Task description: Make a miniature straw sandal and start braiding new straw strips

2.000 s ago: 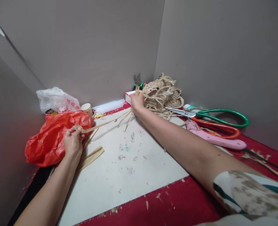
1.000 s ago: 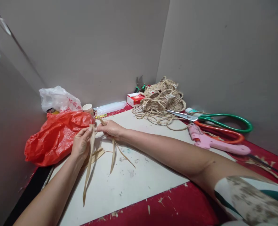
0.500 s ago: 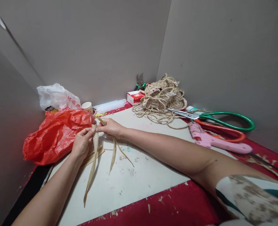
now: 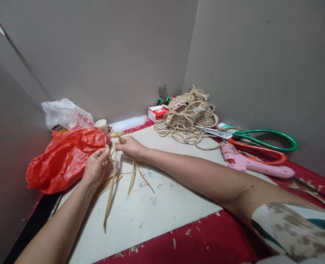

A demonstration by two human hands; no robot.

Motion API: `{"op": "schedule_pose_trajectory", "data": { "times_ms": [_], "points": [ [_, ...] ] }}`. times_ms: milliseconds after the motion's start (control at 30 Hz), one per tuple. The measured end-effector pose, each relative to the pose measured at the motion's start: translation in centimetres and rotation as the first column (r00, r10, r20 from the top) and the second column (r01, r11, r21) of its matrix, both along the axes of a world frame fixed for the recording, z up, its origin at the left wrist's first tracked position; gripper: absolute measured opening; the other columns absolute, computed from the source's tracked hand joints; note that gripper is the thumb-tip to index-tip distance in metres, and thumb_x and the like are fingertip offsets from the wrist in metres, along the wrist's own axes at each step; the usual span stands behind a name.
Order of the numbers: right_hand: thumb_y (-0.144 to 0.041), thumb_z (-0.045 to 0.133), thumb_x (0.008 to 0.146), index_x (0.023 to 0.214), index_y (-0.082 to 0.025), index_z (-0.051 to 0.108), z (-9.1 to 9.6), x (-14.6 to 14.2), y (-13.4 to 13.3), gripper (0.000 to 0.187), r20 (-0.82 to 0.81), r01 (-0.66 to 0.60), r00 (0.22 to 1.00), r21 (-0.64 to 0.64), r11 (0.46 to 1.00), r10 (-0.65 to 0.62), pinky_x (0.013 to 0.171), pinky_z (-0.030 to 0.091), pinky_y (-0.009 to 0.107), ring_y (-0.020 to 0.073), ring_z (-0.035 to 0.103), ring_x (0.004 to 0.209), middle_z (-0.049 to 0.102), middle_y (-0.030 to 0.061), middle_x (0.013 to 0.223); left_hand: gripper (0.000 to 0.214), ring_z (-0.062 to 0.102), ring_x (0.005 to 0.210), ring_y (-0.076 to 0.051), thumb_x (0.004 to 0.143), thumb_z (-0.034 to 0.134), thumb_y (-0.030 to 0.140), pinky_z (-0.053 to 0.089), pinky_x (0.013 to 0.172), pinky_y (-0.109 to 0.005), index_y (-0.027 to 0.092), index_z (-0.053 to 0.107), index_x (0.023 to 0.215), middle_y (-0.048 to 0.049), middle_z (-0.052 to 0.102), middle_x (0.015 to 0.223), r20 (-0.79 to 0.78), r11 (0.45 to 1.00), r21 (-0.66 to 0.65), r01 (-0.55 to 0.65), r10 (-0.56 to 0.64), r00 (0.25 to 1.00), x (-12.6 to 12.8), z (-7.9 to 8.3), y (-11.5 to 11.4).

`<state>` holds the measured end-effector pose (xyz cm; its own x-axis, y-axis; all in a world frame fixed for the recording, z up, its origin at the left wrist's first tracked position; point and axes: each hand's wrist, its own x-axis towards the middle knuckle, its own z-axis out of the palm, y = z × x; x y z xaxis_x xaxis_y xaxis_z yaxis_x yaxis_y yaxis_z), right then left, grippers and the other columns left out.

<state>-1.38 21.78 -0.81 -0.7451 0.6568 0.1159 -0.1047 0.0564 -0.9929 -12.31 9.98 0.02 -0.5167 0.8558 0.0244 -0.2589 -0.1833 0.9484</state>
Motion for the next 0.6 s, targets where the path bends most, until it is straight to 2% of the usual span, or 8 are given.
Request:
{"op": "schedule_pose_trajectory", "data": {
  "times_ms": [100, 233, 333, 400, 467, 500, 600],
  "points": [
    [-0.016, 0.061, 0.071, 0.062, -0.017, 0.045, 0.2, 0.1, 0.0, 0.018, -0.042, -0.043, 0.998, -0.136, 0.990, 0.037, 0.040, 0.018, 0.019, 0.0040, 0.026, 0.041, 0.035, -0.0097, 0.046, 0.034, 0.057, 0.060, -0.006, 0.058, 0.087, 0.032, 0.046, 0.057, -0.016, 0.014, 0.064, 0.075, 0.0016, 0.064, 0.069, 0.007, 0.999, 0.009, -0.041, 0.041, 0.999, -0.5, -0.4, 0.1],
    [-0.013, 0.053, 0.081, 0.076, -0.016, 0.049, 0.6, 0.1, 0.1, 0.008, -0.111, -0.151, 0.987, -0.349, 0.925, 0.120, 0.034, 0.017, 0.015, 0.0039, 0.031, 0.041, 0.050, -0.0052, 0.058, 0.033, 0.062, 0.064, -0.010, 0.066, 0.082, 0.036, 0.050, 0.062, -0.020, 0.018, 0.057, 0.078, 0.0000, 0.068, 0.072, 0.012, 1.000, 0.008, -0.015, 0.015, 1.000, -0.7, -0.6, 0.1],
    [-0.013, 0.045, 0.089, 0.083, -0.016, 0.047, 0.9, 0.1, 0.3, 0.007, -0.135, -0.157, 0.985, -0.448, 0.880, 0.107, 0.037, 0.029, 0.013, 0.0055, 0.044, 0.047, 0.057, -0.0008, 0.066, 0.033, 0.060, 0.058, -0.010, 0.068, 0.081, 0.036, 0.049, 0.058, -0.020, 0.019, 0.054, 0.079, 0.0026, 0.064, 0.063, -0.013, 1.000, 0.009, 0.013, -0.012, 1.000, -0.5, -0.5, 0.0],
    [-0.016, 0.039, 0.095, 0.084, -0.017, 0.043, 1.0, 0.2, 0.5, 0.012, -0.114, -0.125, 0.990, -0.458, 0.880, 0.081, 0.046, 0.042, 0.016, 0.0071, 0.050, 0.052, 0.056, -0.0011, 0.064, 0.033, 0.058, 0.053, -0.009, 0.068, 0.080, 0.036, 0.047, 0.055, -0.019, 0.019, 0.053, 0.079, 0.0044, 0.061, 0.059, -0.026, 1.000, 0.011, 0.022, -0.021, 0.999, -0.4, -0.4, -0.1],
    [-0.019, 0.033, 0.098, 0.082, -0.019, 0.038, 1.2, 0.3, 0.8, 0.017, -0.076, -0.094, 0.995, -0.433, 0.896, 0.067, 0.051, 0.046, 0.019, 0.0074, 0.048, 0.049, 0.048, -0.0049, 0.057, 0.033, 0.054, 0.048, -0.007, 0.069, 0.079, 0.035, 0.045, 0.051, -0.017, 0.019, 0.052, 0.079, 0.0053, 0.058, 0.056, -0.038, 1.000, 0.015, 0.023, -0.022, 0.999, -0.3, -0.3, -0.1],
    [-0.020, 0.031, 0.099, 0.080, -0.020, 0.035, 1.3, 0.3, 1.1, 0.019, -0.060, -0.076, 0.997, -0.411, 0.909, 0.056, 0.049, 0.044, 0.019, 0.0069, 0.042, 0.045, 0.041, -0.0074, 0.054, 0.033, 0.051, 0.045, -0.006, 0.070, 0.079, 0.035, 0.042, 0.048, -0.016, 0.019, 0.052, 0.079, 0.0057, 0.057, 0.054, -0.046, 1.000, 0.018, 0.018, -0.017, 0.999, -0.3, -0.2, -0.1],
    [-0.023, 0.033, 0.098, 0.076, -0.022, 0.027, 1.6, 0.7, 2.6, 0.023, -0.002, 0.019, 1.000, -0.298, 0.954, -0.021, 0.041, 0.027, 0.016, 0.0063, 0.024, 0.039, 0.023, -0.0112, 0.051, 0.035, 0.037, 0.035, -0.003, 0.069, 0.079, 0.036, 0.029, 0.038, -0.014, 0.019, 0.050, 0.078, 0.0074, 0.053, 0.050, -0.067, 1.000, 0.025, -0.007, 0.008, 0.998, -0.3, 0.2, -0.2]
  ]
}}
